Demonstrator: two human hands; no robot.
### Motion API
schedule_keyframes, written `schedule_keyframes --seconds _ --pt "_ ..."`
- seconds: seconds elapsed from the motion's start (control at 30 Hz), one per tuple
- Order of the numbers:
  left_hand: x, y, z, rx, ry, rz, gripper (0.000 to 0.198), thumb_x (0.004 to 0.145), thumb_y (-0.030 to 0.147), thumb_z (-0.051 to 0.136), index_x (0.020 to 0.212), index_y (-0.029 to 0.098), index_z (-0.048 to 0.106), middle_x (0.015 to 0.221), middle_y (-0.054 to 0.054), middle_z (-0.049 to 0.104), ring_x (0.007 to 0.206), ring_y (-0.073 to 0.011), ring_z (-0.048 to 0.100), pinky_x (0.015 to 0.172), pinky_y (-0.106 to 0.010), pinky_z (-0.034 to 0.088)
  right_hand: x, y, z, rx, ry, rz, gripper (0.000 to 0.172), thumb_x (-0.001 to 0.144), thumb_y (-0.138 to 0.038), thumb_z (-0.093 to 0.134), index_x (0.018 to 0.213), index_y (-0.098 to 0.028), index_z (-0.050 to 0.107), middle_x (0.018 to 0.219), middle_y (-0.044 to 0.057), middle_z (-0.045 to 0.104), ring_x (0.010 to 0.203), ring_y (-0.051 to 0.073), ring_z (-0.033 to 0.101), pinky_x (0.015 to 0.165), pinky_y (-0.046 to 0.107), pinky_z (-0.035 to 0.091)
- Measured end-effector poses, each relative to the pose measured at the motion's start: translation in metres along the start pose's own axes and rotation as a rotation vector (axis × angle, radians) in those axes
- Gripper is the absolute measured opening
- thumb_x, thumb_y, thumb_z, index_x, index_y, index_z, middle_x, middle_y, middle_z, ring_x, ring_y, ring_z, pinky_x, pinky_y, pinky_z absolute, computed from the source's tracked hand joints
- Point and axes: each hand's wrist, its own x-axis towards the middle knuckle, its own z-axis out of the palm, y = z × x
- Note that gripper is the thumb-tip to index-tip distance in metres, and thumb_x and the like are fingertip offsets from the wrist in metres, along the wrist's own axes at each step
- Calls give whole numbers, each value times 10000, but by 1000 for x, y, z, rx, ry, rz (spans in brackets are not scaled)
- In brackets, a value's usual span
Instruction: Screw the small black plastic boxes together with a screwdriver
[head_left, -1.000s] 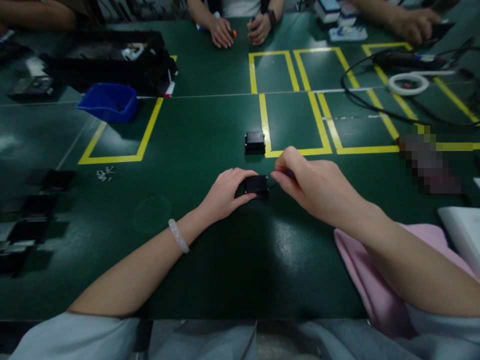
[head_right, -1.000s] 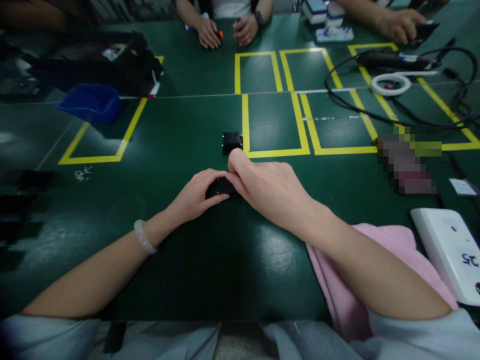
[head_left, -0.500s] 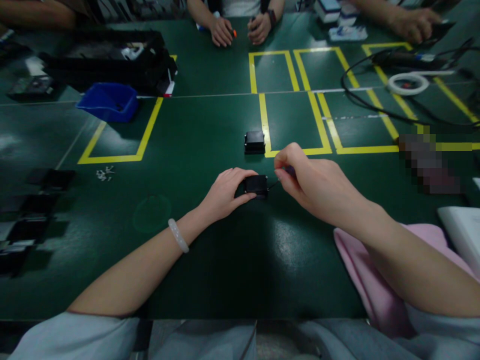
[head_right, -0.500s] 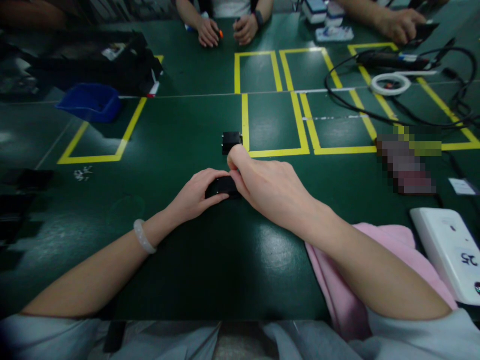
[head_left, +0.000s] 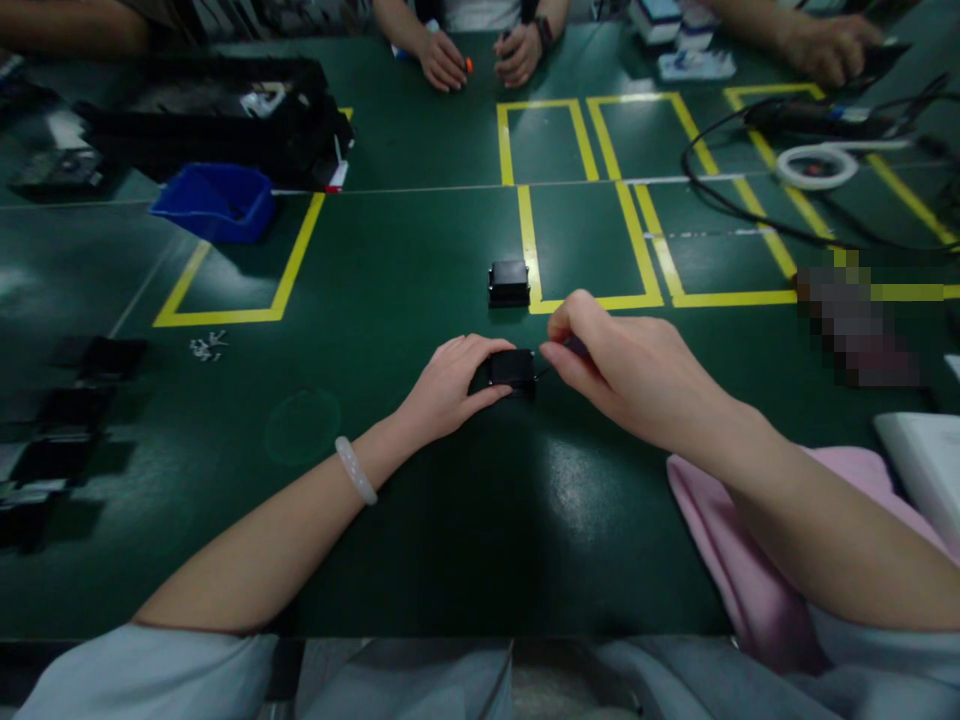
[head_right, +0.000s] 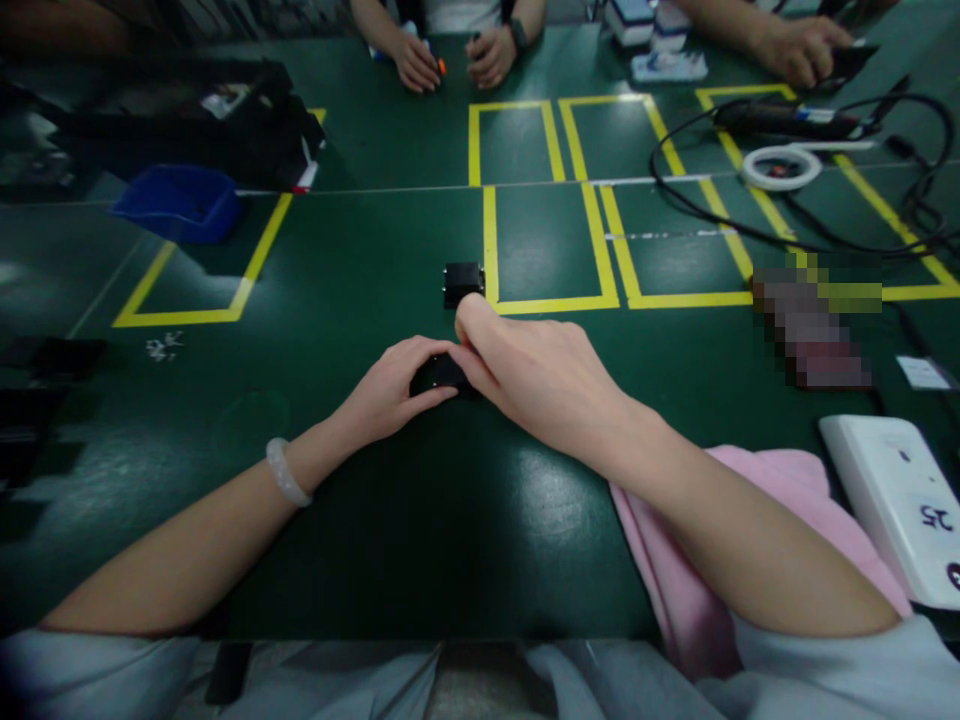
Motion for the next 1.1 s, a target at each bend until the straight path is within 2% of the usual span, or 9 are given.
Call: schedule_keyframes --seconds 0.1,0.3,0.47,0.7,0.9,1.1 --pt "0 1 -1 -2 -9 -9 376 962 387 586 1286 209 511 1239 -81 627 1160 -261 571 1030 -447 429 1 0 -1 -2 -28 11 240 997 -356 388 999 -164 531 720 12 626 560 126 557 516 225 271" --pt "0 0 -1 -2 -1 -1 372 960 380 587 1280 204 514 1226 -80 629 1142 -254 575 1014 -435 434 -1 2 0 56 0 -2 191 972 -257 394 1091 -160 508 766 10 642 563 114 559 520 224 283" --pt "0 0 0 -6 -6 -9 375 957 391 593 1278 214 517 1232 -74 628 1156 -258 570 1027 -440 426 0 1 0 -2 -10 -6 260 1003 -372 371 993 -165 528 721 13 620 567 126 559 516 230 269" --pt "0 0 0 2 -1 3 380 958 377 592 1282 193 514 1221 -83 629 1141 -254 572 1024 -438 426 -1 3 3 53 27 -31 180 983 -277 388 1071 -165 498 781 12 638 581 126 579 525 230 300" --pt "0 0 0 3 -10 -7 370 959 392 587 1275 213 514 1225 -76 629 1153 -261 571 1031 -448 425 -1 1 1 1 -11 -15 251 1001 -373 372 994 -172 521 720 14 628 563 126 558 522 229 273" --pt "0 -2 1 10 7 18 389 959 376 604 1292 200 506 1226 -74 623 1137 -245 569 998 -415 435 -2 4 6 0 67 -6 196 977 -274 387 1104 -172 496 809 29 668 577 121 564 527 223 288"
